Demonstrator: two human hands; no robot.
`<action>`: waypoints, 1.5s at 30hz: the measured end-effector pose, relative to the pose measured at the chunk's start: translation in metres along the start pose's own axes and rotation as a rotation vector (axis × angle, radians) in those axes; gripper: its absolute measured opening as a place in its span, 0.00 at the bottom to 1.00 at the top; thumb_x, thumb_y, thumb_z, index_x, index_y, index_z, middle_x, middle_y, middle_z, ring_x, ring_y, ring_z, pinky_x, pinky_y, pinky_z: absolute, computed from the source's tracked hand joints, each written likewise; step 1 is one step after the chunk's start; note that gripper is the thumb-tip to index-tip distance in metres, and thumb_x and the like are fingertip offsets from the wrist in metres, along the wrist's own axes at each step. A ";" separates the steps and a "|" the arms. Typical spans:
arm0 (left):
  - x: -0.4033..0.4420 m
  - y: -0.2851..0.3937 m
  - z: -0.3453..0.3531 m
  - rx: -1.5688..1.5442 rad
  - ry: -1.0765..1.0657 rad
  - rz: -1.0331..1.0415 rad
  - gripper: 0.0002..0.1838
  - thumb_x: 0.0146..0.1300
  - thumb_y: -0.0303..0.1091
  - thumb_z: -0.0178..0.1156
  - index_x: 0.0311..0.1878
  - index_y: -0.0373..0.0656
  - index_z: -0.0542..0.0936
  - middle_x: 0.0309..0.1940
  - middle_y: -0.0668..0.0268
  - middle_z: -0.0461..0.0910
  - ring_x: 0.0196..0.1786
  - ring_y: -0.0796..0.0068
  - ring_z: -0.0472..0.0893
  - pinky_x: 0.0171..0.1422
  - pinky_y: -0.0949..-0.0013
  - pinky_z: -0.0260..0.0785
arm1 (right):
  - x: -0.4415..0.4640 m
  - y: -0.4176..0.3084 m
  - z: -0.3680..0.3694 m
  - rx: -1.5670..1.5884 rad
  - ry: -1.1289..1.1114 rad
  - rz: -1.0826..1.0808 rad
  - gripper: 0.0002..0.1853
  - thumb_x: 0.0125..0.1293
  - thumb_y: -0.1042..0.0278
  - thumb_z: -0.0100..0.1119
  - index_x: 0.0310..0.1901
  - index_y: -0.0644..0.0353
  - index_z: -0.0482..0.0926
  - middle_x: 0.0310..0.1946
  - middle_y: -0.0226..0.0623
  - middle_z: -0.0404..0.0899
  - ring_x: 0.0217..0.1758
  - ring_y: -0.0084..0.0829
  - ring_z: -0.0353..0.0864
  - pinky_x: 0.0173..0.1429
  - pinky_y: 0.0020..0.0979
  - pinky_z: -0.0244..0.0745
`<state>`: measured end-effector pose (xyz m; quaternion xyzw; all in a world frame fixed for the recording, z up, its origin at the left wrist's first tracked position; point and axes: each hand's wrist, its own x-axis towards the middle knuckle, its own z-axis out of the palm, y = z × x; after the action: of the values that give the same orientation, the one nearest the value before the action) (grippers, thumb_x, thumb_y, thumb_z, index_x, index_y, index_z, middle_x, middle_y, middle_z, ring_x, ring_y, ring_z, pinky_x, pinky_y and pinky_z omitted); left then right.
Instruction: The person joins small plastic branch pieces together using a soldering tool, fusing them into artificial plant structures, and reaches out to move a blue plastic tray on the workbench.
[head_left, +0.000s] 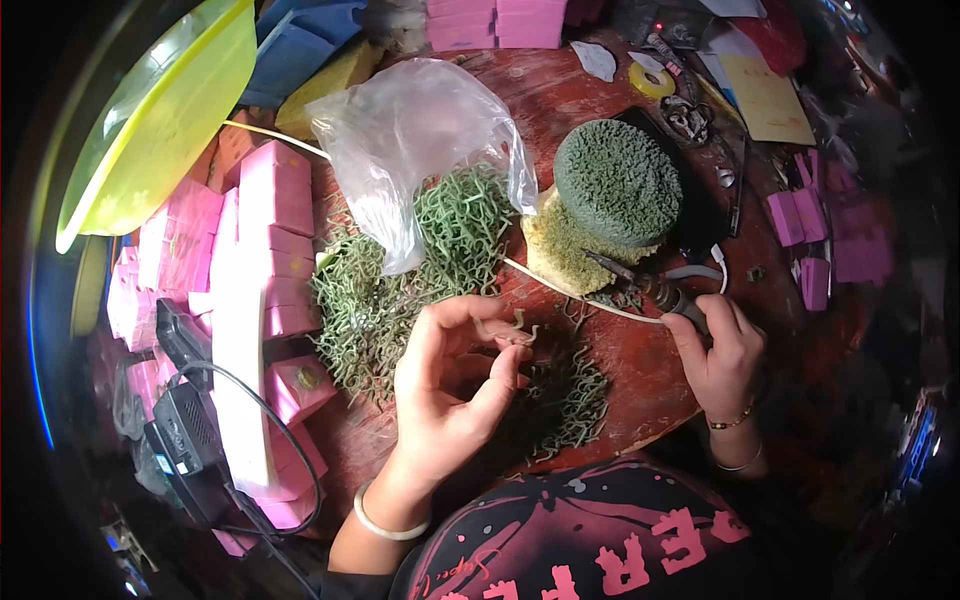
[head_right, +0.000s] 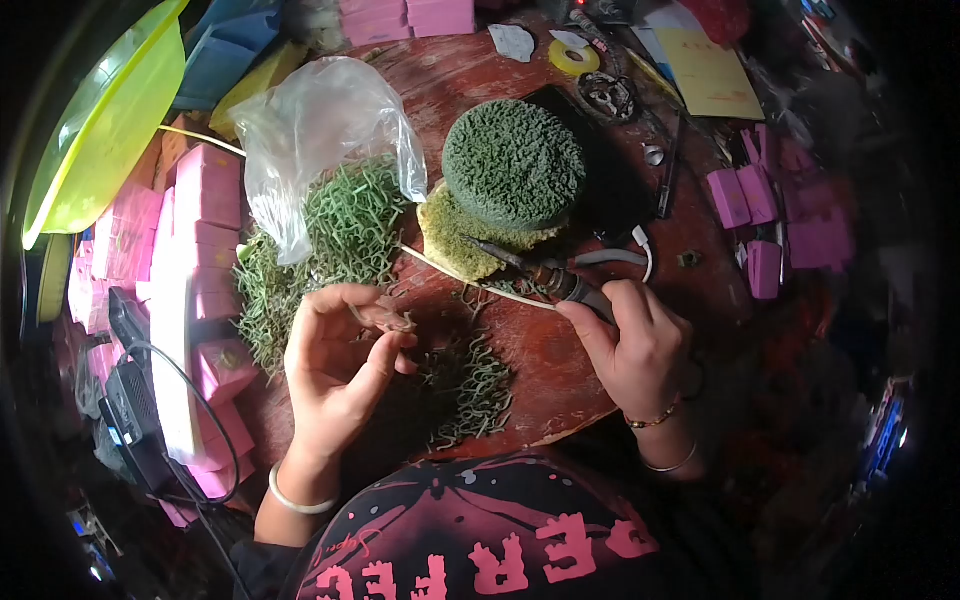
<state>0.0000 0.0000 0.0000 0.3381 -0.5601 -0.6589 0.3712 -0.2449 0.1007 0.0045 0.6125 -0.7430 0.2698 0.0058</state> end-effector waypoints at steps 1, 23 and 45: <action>0.000 0.000 0.001 0.036 0.025 -0.003 0.19 0.64 0.16 0.60 0.56 0.33 0.68 0.44 0.59 0.78 0.44 0.72 0.83 0.42 0.74 0.81 | 0.000 -0.001 0.000 -0.002 0.023 -0.014 0.14 0.61 0.64 0.70 0.36 0.64 0.76 0.25 0.43 0.75 0.24 0.44 0.75 0.27 0.37 0.69; 0.002 -0.002 0.005 0.771 0.128 0.482 0.15 0.45 0.12 0.66 0.38 0.36 0.81 0.30 0.61 0.77 0.30 0.66 0.76 0.32 0.67 0.69 | -0.003 0.004 0.008 0.030 0.105 -0.082 0.19 0.60 0.54 0.71 0.32 0.61 0.75 0.21 0.38 0.72 0.18 0.41 0.73 0.22 0.36 0.66; 0.004 -0.003 0.006 0.801 0.149 0.517 0.16 0.44 0.11 0.66 0.38 0.36 0.81 0.30 0.62 0.77 0.30 0.66 0.76 0.32 0.67 0.69 | -0.008 -0.002 0.011 0.104 0.011 -0.234 0.26 0.59 0.41 0.68 0.29 0.60 0.74 0.19 0.32 0.70 0.18 0.34 0.73 0.21 0.34 0.68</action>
<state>-0.0073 0.0000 -0.0020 0.3504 -0.8074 -0.2517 0.4025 -0.2377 0.1036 -0.0072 0.6931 -0.6513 0.3089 0.0096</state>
